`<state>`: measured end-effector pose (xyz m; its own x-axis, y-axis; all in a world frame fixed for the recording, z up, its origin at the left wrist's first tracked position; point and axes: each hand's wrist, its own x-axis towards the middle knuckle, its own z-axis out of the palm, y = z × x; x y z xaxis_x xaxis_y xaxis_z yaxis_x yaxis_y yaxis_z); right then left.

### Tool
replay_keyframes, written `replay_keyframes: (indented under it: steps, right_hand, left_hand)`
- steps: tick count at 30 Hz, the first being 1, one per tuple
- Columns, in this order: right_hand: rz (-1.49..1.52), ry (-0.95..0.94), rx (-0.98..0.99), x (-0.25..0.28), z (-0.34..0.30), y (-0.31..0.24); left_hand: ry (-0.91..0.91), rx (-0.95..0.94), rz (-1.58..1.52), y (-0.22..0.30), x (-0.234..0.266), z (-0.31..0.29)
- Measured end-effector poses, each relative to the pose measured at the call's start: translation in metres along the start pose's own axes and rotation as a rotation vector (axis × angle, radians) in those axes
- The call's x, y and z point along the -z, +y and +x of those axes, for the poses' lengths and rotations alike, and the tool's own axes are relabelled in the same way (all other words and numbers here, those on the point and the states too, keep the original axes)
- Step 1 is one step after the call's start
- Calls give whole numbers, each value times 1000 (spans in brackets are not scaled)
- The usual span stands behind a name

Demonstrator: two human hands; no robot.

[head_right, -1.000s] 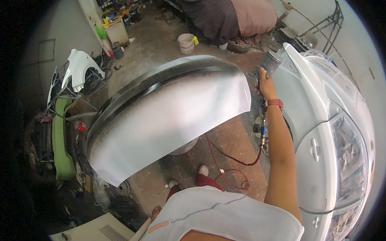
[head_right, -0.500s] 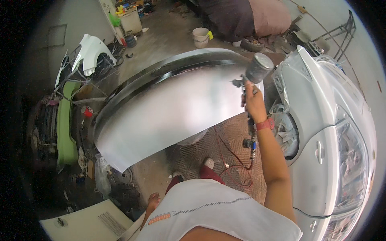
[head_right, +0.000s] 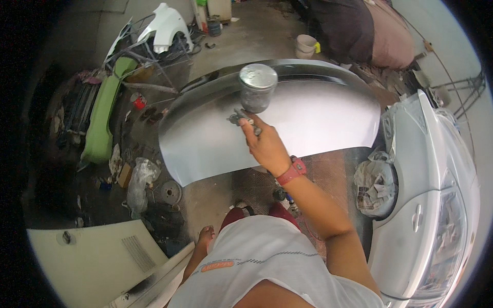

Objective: The person uses a spray gun to apply black paint to a white car bumper. They systematically cover the surface, flip the bumper to paint the other side, and then place the painted bumper on the floor.

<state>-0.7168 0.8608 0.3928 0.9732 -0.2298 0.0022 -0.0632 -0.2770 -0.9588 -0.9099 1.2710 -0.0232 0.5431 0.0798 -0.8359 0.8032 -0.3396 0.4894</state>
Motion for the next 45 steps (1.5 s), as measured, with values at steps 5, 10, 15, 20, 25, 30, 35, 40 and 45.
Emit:
replay_keyframes:
  steps: [5,10,15,20,25,30,35,40,45]
  right_hand:
    - [-116,-75,120,-97,10,-8]
    - [-194,-155,190,-164,6,-14]
    - [135,-426,-86,-175,4,-3]
    - [-86,-209,-55,-112,-6,16]
    - [-96,77,-77,-2,-21,27]
    - [-150,262,-159,105,-31,44]
    - [-145,387,-151,193,-41,64]
    - [-155,462,-209,267,-42,77]
    - [-136,524,-162,333,-41,99]
  left_hand:
    - [106,93,-74,-27,31,7]
    - [64,138,-97,-55,49,18]
    - [35,166,-122,-56,42,7]
    - [33,162,-84,-43,36,6]
    - [33,103,-71,-28,33,7]
    - [-8,130,-45,-14,32,26]
    - [-64,146,-237,5,13,46]
    - [-45,47,-71,42,-35,28]
    - [-45,13,-50,61,-87,-2]
